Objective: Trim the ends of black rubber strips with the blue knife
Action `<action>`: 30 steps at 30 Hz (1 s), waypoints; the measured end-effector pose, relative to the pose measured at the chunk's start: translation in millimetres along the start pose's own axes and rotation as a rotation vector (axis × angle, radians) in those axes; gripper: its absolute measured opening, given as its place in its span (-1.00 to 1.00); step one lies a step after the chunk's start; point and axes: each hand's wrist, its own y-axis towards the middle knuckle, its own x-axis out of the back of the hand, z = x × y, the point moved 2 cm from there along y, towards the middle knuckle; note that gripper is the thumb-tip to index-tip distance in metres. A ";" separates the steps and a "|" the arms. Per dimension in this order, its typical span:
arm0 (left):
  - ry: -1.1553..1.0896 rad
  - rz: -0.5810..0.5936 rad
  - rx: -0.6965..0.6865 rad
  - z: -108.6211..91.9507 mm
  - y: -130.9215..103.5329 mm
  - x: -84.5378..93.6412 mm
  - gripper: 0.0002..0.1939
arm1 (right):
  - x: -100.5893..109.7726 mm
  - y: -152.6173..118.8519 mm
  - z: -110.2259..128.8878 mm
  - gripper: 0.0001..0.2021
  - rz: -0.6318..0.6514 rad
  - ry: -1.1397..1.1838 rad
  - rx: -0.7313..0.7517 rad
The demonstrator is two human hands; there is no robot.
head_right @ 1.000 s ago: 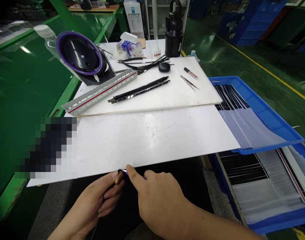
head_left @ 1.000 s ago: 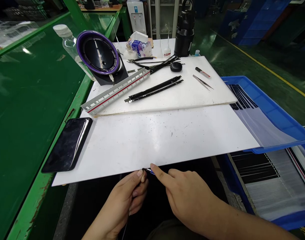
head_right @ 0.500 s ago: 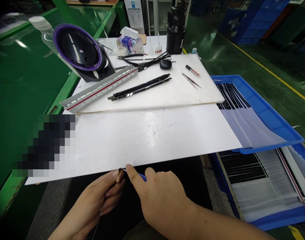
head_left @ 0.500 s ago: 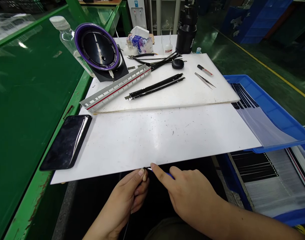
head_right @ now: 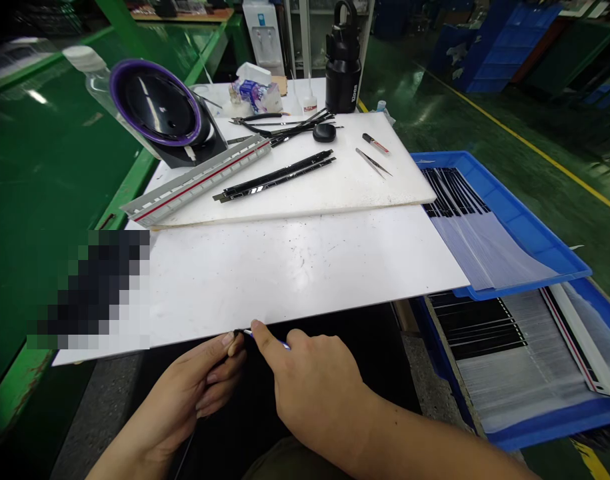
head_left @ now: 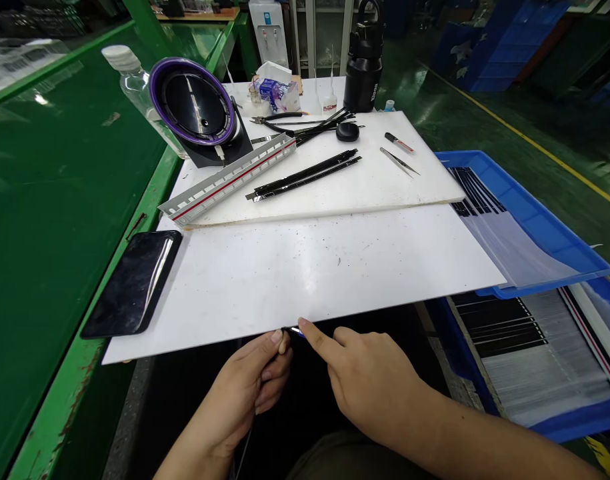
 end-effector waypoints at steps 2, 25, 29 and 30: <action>0.000 0.002 -0.001 0.1 0.2 0.4 -0.65 | 3.1 -0.4 0.0 -0.36 -0.012 0.025 0.004; -0.029 0.002 0.023 1.0 1.1 1.5 -0.64 | 7.7 0.7 2.9 -0.32 0.055 -0.015 0.036; -0.068 -0.013 0.026 0.5 -0.1 -2.6 -0.66 | 9.4 2.3 2.8 -0.33 0.051 -0.006 0.040; -0.077 -0.017 0.024 0.6 -0.6 -3.9 -0.65 | 9.4 2.6 2.2 -0.34 0.043 -0.005 0.042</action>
